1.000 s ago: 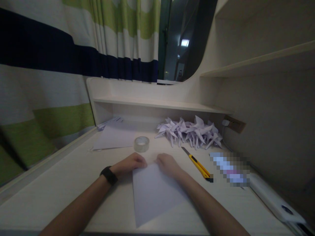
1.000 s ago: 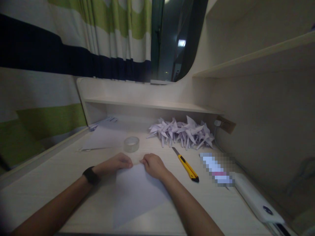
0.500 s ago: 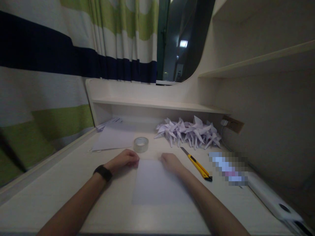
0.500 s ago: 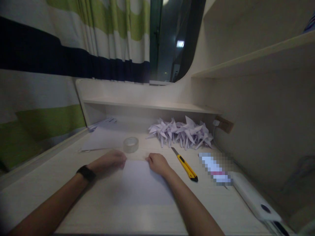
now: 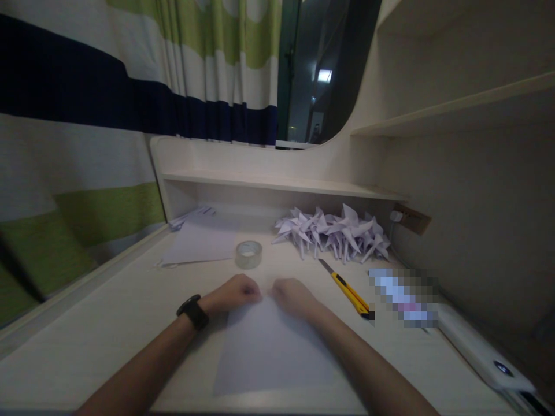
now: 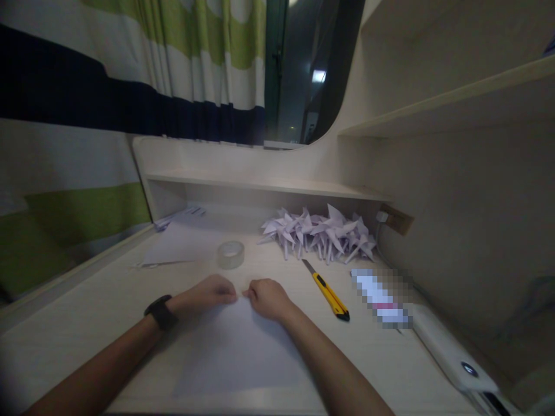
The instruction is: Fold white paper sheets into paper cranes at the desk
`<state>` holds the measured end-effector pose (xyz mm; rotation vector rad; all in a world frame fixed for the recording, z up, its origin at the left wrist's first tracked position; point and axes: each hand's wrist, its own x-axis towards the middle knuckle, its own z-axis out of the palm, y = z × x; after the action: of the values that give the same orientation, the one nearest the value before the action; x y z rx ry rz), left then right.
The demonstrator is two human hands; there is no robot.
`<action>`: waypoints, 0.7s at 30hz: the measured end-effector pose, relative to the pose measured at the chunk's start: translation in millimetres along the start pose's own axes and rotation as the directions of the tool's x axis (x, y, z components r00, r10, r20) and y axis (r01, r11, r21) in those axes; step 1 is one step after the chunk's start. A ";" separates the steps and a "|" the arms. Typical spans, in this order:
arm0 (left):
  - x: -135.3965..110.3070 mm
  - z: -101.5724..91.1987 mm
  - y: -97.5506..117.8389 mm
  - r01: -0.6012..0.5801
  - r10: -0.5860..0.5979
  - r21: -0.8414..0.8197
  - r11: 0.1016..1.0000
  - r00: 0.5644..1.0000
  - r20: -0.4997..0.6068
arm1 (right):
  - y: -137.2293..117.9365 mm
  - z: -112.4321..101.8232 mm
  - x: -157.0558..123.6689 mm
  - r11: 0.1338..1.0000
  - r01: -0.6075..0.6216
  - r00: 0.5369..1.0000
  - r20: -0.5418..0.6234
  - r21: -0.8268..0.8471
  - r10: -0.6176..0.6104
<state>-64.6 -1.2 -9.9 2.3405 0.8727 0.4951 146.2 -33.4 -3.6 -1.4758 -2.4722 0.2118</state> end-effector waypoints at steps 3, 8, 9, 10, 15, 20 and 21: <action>-0.9 -0.8 0.6 -0.021 0.021 -0.046 0.999 1.000 0.003 | 0.2 -0.3 0.1 0.980 0.067 0.998 0.004 0.185 -0.069; -1.5 -2.6 0.8 -0.024 0.027 -0.079 0.997 0.999 0.035 | 3.2 -6.2 0.8 0.912 0.084 0.990 0.074 0.401 -0.124; -1.6 -2.9 0.5 -0.021 0.024 -0.080 0.997 0.999 0.040 | 4.9 -8.1 0.7 0.892 0.069 0.986 0.106 0.447 -0.129; -1.6 -3.4 0.2 -0.018 0.021 -0.084 0.996 0.999 0.044 | 7.0 -9.9 0.5 0.866 0.045 0.982 0.138 0.498 -0.130; -3.7 -8.3 0.3 0.017 -0.008 -0.151 0.988 0.998 0.057 | 24.8 -15.3 1.1 0.734 -0.092 0.967 0.237 0.673 -0.097; -9.9 -21.2 0.2 0.100 -0.093 -0.220 0.970 0.995 0.043 | 46.9 -18.5 3.4 0.660 -0.157 0.954 0.286 0.734 -0.092; -11.3 -23.9 0.0 0.123 -0.118 -0.228 0.966 0.992 0.035 | 50.3 -19.7 3.5 0.644 -0.164 0.954 0.286 0.747 -0.090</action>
<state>-85.1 0.5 6.7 2.0658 0.8913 0.4919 192.7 -6.5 3.0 -1.1378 -2.0639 1.4036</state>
